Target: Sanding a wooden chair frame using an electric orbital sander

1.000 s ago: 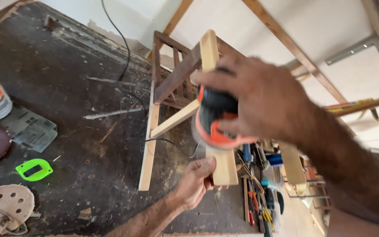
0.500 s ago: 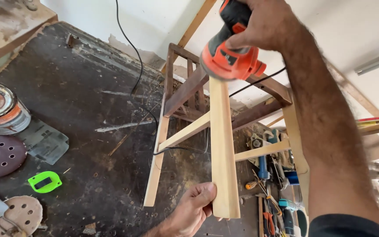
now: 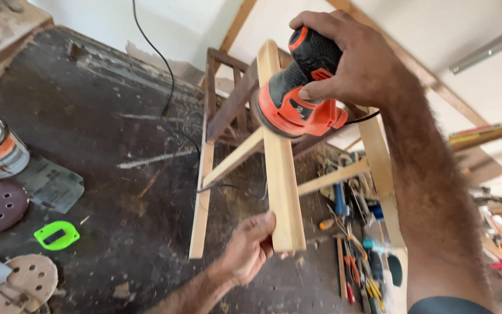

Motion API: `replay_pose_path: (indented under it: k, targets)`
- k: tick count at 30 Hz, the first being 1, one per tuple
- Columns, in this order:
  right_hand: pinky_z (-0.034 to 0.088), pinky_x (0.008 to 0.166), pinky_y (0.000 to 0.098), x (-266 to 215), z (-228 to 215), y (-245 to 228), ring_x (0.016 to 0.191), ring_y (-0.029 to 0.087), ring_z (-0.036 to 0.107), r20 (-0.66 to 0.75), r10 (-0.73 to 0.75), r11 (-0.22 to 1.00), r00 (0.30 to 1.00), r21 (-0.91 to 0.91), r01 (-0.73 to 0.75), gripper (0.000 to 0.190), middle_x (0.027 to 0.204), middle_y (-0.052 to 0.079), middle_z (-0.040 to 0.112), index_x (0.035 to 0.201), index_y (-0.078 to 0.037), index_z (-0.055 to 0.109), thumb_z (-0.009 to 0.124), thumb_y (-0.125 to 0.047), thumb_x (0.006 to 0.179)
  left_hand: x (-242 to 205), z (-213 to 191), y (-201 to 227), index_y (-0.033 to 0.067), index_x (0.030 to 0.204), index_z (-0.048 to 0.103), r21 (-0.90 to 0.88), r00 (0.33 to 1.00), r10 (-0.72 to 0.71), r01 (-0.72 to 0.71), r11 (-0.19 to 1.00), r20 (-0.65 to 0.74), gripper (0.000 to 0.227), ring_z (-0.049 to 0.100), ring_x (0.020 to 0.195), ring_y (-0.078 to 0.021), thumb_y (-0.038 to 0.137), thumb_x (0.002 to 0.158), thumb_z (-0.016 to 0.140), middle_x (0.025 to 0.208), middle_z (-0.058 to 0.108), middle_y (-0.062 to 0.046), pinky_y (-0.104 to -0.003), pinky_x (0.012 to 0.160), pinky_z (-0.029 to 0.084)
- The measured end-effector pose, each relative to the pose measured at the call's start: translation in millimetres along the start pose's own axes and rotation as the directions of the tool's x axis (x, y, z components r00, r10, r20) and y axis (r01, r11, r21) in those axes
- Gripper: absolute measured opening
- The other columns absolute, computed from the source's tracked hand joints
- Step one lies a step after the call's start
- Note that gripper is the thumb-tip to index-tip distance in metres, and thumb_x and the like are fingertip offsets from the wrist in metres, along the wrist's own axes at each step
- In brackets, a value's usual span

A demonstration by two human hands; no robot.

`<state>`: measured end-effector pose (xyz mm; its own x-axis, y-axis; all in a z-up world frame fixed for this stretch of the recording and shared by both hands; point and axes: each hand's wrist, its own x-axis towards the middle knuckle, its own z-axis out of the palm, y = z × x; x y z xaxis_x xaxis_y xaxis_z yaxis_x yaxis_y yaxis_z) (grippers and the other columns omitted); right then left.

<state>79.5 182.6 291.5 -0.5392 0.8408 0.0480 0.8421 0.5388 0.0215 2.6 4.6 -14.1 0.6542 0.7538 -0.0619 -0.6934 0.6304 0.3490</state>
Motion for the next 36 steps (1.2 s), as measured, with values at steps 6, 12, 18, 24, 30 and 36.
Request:
replay_pose_path:
  k: [6,12,18,24,30,36]
  targets:
    - [0.048,0.088,0.0469,-56.3,-9.7,-49.7,0.106,0.029,0.061,0.078,0.08,0.996,0.994,-0.053,-0.076,0.082,0.132,0.011,0.057,0.139,-0.028,0.056,0.086,-0.038,0.063,-0.6,0.8,5.5,-0.007,0.12,0.065,0.049,1.0,-0.014,0.013,0.999,0.025,0.046,0.071,0.08,-0.0296,0.034,0.105,0.049,0.107,0.074,-0.024,-0.033,0.062,0.057]
    - [0.056,0.078,0.0434,-111.2,-7.2,-82.2,0.095,0.026,0.062,0.089,-0.016,0.997,0.996,-0.067,0.022,0.081,0.123,0.012,0.062,0.138,-0.02,0.052,0.083,-0.042,0.066,2.7,-8.0,-1.9,-0.0048,0.119,0.066,-0.031,0.994,0.033,-0.03,0.999,0.102,0.037,0.071,0.084,-0.0313,0.026,0.107,0.049,0.108,0.074,-0.024,-0.033,0.06,0.053]
    - [0.055,0.093,0.0591,-166.2,-5.4,-96.5,0.107,0.03,0.065,0.115,-0.007,0.985,0.993,-0.172,0.027,0.104,0.143,0.013,0.05,0.147,-0.027,0.044,0.094,-0.044,0.057,6.9,-4.7,-5.6,0.0104,0.065,0.06,-0.028,0.998,0.064,-0.063,0.998,0.029,0.036,0.049,0.052,-0.0094,0.0,0.098,0.052,0.059,0.057,0.002,-0.021,0.052,0.042]
    - [0.06,0.081,0.0499,-135.3,-3.5,-92.1,0.1,0.029,0.067,0.072,-0.005,0.997,0.997,-0.079,0.011,0.091,0.131,0.016,0.06,0.14,-0.024,0.049,0.09,-0.035,0.059,3.3,-2.0,-0.3,0.005,0.079,0.07,0.032,0.996,0.07,-0.072,0.997,0.05,0.019,0.07,0.067,-0.0188,0.008,0.095,0.06,0.073,0.073,-0.007,-0.024,0.05,0.042]
    - [0.049,0.092,0.0485,-68.2,-5.2,-51.0,0.113,0.029,0.061,0.057,0.152,0.988,0.987,-0.035,-0.15,0.092,0.14,0.01,0.057,0.143,-0.028,0.052,0.09,-0.036,0.059,-1.6,2.1,6.5,-0.0092,0.12,0.065,0.03,0.998,0.013,-0.014,0.999,0.054,0.046,0.072,0.078,-0.0288,0.031,0.106,0.049,0.101,0.075,-0.024,-0.035,0.062,0.061]
    - [0.047,0.094,0.0509,-0.5,-0.7,-9.3,0.113,0.034,0.056,0.054,0.257,0.966,0.965,0.017,-0.258,0.094,0.14,0.014,0.055,0.147,-0.026,0.049,0.089,-0.029,0.062,-1.5,-5.4,1.2,-0.0085,0.111,0.069,0.013,0.989,0.069,-0.071,0.997,0.132,0.043,0.071,0.071,-0.0234,0.03,0.108,0.049,0.091,0.075,-0.019,-0.029,0.056,0.055]
